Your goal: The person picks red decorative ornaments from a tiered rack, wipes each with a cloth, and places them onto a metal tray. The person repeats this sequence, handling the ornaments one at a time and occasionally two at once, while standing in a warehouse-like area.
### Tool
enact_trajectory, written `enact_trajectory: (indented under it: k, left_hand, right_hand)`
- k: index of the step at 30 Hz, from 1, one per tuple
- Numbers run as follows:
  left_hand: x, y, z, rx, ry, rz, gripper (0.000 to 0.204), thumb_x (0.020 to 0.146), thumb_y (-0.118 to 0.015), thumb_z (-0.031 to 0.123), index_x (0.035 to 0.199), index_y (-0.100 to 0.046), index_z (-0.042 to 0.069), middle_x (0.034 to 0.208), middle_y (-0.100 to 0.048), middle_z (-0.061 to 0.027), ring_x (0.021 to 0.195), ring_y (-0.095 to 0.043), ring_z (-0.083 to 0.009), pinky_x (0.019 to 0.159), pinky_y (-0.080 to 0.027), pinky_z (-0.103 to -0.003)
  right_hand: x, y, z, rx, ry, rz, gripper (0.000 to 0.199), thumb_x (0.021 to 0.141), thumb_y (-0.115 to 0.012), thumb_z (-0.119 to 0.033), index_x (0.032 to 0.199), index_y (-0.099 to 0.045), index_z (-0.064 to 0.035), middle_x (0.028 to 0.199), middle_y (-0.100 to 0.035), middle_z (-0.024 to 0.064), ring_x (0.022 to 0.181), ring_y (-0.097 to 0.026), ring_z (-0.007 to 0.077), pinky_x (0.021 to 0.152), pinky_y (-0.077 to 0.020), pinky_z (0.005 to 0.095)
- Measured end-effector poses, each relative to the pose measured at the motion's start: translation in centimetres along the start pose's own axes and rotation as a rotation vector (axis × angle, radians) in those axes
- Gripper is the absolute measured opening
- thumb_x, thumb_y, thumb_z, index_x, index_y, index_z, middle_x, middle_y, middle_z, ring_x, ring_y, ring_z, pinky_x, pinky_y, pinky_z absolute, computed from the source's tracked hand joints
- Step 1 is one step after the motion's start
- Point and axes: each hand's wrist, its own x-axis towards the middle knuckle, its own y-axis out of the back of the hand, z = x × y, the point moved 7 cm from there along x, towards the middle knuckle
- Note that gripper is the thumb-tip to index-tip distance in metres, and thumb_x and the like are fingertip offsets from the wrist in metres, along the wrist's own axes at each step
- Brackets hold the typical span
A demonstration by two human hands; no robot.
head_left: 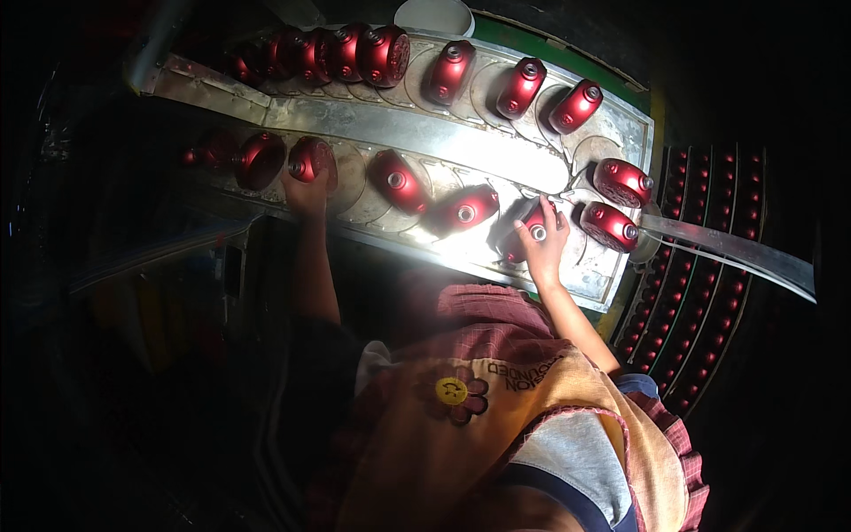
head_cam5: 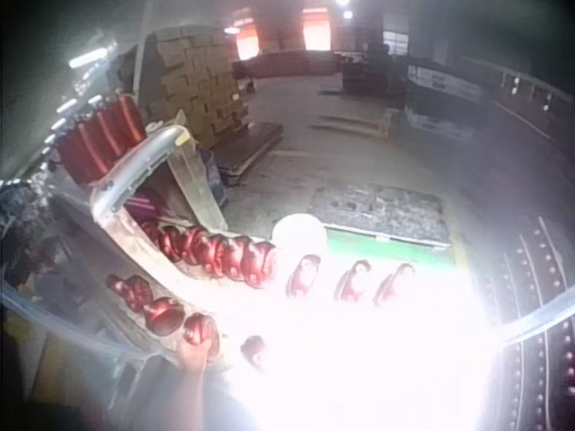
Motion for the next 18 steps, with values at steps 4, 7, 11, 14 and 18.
enact_trajectory:
  k: [4,7,11,14,18]
  left_hand:
    - [-4.7,-1.5,2.2,-0.113,-0.047,-0.182,0.072,0.07,-0.086,0.018,0.128,-0.049,-0.003,0.119,-0.061,-0.0211,0.11,-0.063,-0.0314,0.095,-0.05,-0.039]
    - [-8.1,-3.1,4.5,-0.104,-0.074,-0.303,0.076,0.07,-0.087,0.017,0.132,-0.047,-0.005,0.124,-0.06,-0.0216,0.114,-0.061,-0.0323,0.098,-0.049,-0.039]
    - [-12.4,0.0,11.8,0.056,-0.576,0.055,0.072,0.076,-0.082,0.012,0.138,-0.048,-0.003,0.136,-0.057,-0.0189,0.127,-0.053,-0.0325,0.109,-0.042,-0.04]
    - [-17.3,-2.9,14.8,-0.365,-0.527,-0.398,0.056,0.081,-0.076,0.008,0.132,-0.056,-0.001,0.135,-0.059,-0.017,0.133,-0.048,-0.0325,0.113,-0.037,-0.041]
    - [-22.5,-7.4,18.0,-0.187,-0.675,-0.546,0.051,0.08,-0.077,0.008,0.129,-0.062,0.007,0.141,-0.058,-0.0101,0.131,-0.051,-0.0306,0.109,-0.041,-0.039]
  right_hand:
    - [-0.2,1.8,2.0,0.126,0.012,0.099,0.048,0.089,-0.073,-0.018,0.136,-0.062,-0.0212,0.146,-0.036,0.0326,0.139,-0.033,0.0455,0.115,-0.029,0.0505]
    - [0.0,3.4,2.9,0.129,0.058,0.068,0.047,0.087,-0.072,-0.016,0.133,-0.064,-0.0208,0.147,-0.038,0.0312,0.139,-0.035,0.0446,0.115,-0.0298,0.0505]
    - [0.5,4.7,3.9,0.092,0.121,0.049,0.049,0.083,-0.077,-0.018,0.132,-0.066,-0.018,0.148,-0.043,0.0239,0.14,-0.04,0.0377,0.115,-0.0324,0.0457]
    - [0.0,6.3,6.6,0.203,-0.004,0.119,0.053,0.083,-0.078,-0.019,0.133,-0.064,-0.0149,0.151,-0.041,0.0234,0.142,-0.038,0.036,0.116,-0.0313,0.0448]
    - [-0.5,8.4,9.3,0.241,0.04,0.149,0.048,0.086,-0.074,-0.015,0.132,-0.063,-0.0119,0.144,-0.049,0.0211,0.142,-0.038,0.0347,0.116,-0.032,0.0418]
